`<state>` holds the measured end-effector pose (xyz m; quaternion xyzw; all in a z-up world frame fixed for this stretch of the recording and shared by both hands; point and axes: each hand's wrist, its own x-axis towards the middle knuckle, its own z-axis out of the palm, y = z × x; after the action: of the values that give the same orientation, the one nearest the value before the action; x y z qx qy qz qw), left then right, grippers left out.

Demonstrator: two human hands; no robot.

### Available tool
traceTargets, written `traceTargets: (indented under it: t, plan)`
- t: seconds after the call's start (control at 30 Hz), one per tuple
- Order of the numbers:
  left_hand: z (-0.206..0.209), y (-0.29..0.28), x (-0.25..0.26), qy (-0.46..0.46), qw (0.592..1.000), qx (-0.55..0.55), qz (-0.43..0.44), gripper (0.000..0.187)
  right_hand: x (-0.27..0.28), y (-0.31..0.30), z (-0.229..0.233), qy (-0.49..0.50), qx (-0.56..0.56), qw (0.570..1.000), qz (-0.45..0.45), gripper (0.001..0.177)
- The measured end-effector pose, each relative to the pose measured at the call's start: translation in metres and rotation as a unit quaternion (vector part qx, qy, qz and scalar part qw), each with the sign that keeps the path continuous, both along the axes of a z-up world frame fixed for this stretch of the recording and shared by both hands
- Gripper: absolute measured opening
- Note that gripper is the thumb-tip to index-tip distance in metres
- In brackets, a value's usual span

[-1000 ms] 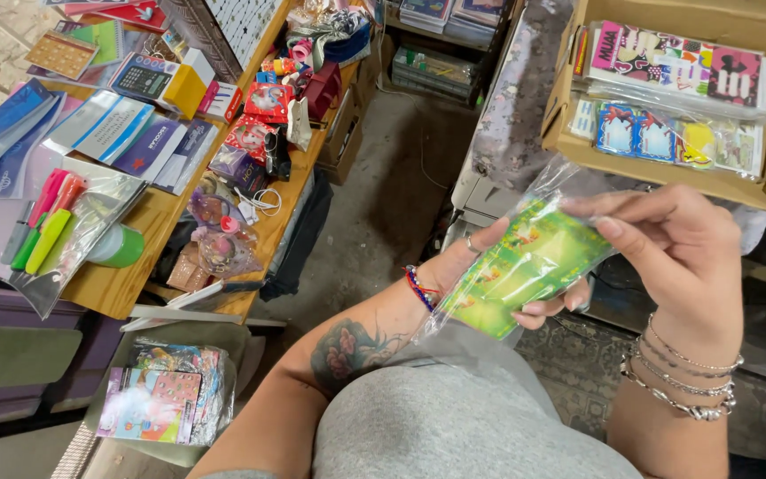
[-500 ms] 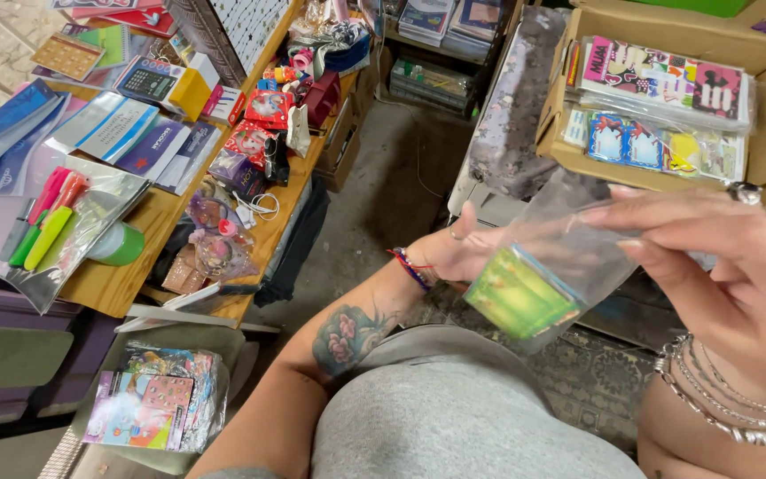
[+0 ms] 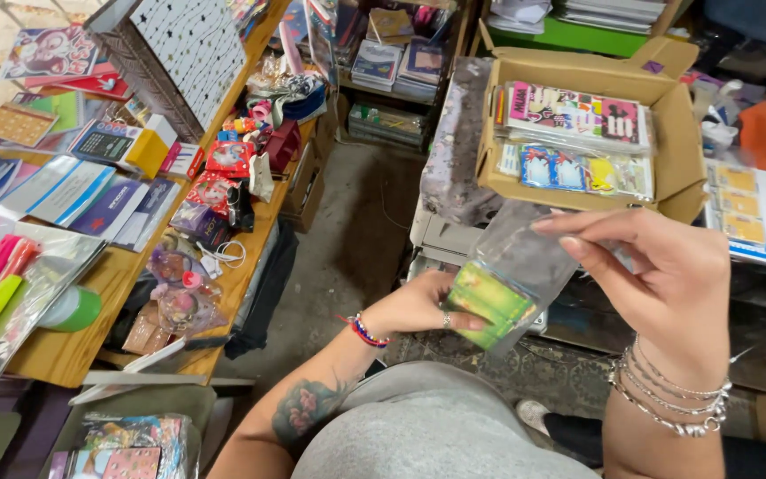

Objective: Sorting and organizing various sticker sheets and labels into a cardboard box

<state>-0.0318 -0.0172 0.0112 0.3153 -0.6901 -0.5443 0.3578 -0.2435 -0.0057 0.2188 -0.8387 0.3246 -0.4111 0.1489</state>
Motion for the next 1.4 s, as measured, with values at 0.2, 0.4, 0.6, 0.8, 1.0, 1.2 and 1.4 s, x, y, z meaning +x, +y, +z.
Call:
traceTargets:
  t: [0.2, 0.4, 0.6, 0.8, 1.0, 1.2, 1.4]
  plan:
    - [-0.007, 0.023, -0.028, 0.089, 0.989, 0.092, 0.077, 0.042, -0.021, 0.007, -0.056, -0.209, 0.022, 0.968, -0.137, 0.055]
    - [-0.009, 0.040, -0.055, -0.014, 0.978, -0.002, 0.210, 0.044, -0.043, 0.046, -0.188, -0.346, 0.297, 0.887, -0.075, 0.040]
    - [-0.053, 0.059, -0.079, 0.142, 0.936, -0.157, 0.282, 0.040, -0.046, 0.070, -0.184, -0.281, 0.235, 0.927, -0.079, 0.013]
    - [0.015, 0.069, -0.054, -0.003, 0.963, -0.245, 0.109, 0.036, -0.054, 0.093, -0.174, -0.284, 0.285, 0.913, -0.061, 0.050]
    - [0.020, 0.081, -0.043, -0.047, 0.970, -0.199, 0.133, 0.050, -0.056, 0.106, -0.178, -0.245, 0.209, 0.943, -0.082, 0.052]
    - [0.007, 0.091, -0.036, -0.090, 0.971, -0.166, 0.145, 0.044, -0.051, 0.111, -0.200, -0.182, 0.099, 0.970, -0.126, 0.042]
    - [0.003, 0.105, -0.036, -0.071, 0.983, -0.102, 0.137, 0.020, -0.040, 0.118, -0.201, -0.127, 0.087, 0.971, -0.184, 0.016]
